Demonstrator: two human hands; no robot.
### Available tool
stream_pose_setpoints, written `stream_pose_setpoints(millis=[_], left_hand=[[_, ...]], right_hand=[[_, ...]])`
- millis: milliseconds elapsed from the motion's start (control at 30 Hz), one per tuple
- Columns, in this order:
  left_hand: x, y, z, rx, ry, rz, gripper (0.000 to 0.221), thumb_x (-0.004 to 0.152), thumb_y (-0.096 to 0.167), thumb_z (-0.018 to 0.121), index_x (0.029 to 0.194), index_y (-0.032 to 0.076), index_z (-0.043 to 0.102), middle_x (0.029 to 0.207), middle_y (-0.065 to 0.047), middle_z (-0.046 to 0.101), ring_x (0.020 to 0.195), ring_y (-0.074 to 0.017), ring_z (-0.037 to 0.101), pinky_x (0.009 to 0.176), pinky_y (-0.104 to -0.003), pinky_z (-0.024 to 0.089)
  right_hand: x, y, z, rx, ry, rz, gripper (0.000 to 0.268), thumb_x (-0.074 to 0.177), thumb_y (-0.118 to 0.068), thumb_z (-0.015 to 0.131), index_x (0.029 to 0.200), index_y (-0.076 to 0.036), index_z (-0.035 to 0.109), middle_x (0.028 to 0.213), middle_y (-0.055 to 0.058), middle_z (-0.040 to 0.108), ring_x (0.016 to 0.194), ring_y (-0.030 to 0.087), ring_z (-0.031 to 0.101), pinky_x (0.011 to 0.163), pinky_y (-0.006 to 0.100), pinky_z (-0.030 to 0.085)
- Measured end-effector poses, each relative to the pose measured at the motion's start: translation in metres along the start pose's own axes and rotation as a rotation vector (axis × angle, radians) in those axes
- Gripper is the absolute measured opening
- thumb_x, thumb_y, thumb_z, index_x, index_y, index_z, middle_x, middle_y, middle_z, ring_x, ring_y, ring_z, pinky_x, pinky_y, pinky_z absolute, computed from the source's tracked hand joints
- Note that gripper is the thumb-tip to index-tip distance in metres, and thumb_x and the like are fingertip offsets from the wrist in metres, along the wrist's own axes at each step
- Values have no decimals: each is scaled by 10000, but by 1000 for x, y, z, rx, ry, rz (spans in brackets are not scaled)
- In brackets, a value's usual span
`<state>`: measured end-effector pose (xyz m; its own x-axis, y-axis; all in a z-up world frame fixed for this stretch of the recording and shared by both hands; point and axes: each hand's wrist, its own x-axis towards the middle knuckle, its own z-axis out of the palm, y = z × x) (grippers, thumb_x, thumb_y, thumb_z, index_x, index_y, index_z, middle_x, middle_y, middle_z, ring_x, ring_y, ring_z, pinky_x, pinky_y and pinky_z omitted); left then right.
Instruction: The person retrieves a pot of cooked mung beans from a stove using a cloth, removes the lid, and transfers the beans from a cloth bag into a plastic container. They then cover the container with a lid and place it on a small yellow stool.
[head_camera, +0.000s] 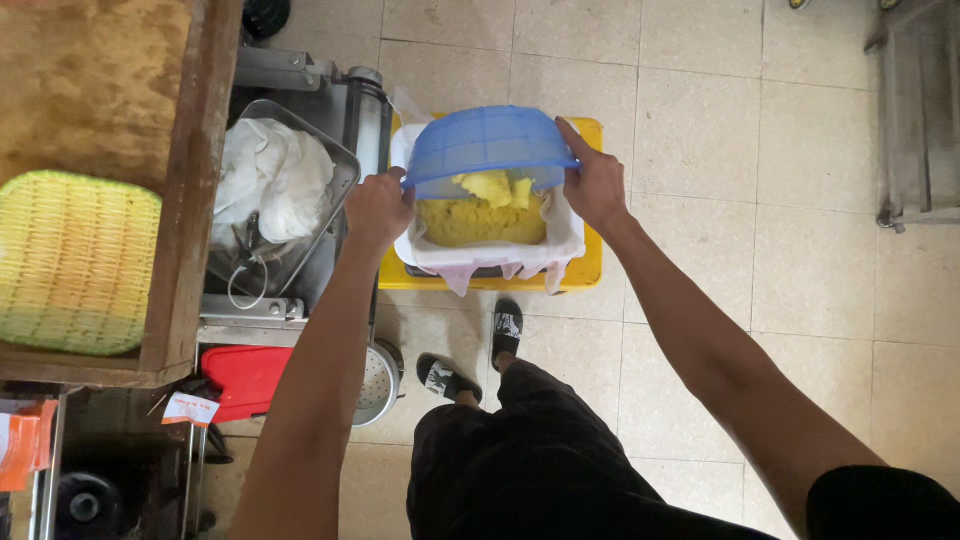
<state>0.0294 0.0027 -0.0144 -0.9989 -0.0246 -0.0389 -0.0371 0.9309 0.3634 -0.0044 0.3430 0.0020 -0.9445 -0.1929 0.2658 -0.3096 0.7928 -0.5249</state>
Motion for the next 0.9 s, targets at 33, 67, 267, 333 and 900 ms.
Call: stream_pose_setpoints(millis=[33, 67, 267, 333, 900], left_hand=[[-2, -1, 0, 5, 7, 11, 289, 900, 292, 732, 1143, 135, 727, 939, -196, 746, 884, -406, 724, 764, -515, 583], [-4, -2, 1, 3, 2, 13, 289, 900, 292, 732, 1143, 135, 727, 939, -196, 746, 884, -406, 724, 764, -515, 583], [-2, -4, 3, -84, 81, 42, 298, 889, 269, 739, 1154, 132, 740, 934, -212, 744, 870, -419, 718, 752, -525, 576], [1, -5, 2, -111, 110, 73, 262, 921, 253, 720, 1139, 109, 740, 933, -208, 747, 877, -413, 720, 774, -523, 576], [0, 3, -18, -409, 126, 206, 331, 919, 203, 675, 1236, 114, 707, 1037, -153, 767, 948, -398, 704, 828, -498, 556]], right_hand=[[-3, -2, 0, -2, 2, 1, 748, 837, 61, 603, 1510, -259, 545, 912, 217, 715, 790, 427, 689, 752, 493, 583], [-9, -5, -1, 28, 43, -26, 769, 829, 84, 594, 1513, -263, 543, 941, 222, 714, 803, 416, 698, 750, 477, 587], [-16, -8, 2, 13, 123, -62, 821, 793, 125, 587, 1521, -252, 533, 972, 224, 716, 808, 410, 698, 740, 465, 582], [-12, -9, 1, 2, 142, -55, 833, 789, 134, 577, 1526, -253, 537, 971, 226, 709, 812, 406, 701, 745, 465, 581], [-25, -11, -28, -30, 180, 45, 771, 846, 110, 606, 1543, -210, 527, 895, 207, 708, 710, 345, 692, 691, 432, 575]])
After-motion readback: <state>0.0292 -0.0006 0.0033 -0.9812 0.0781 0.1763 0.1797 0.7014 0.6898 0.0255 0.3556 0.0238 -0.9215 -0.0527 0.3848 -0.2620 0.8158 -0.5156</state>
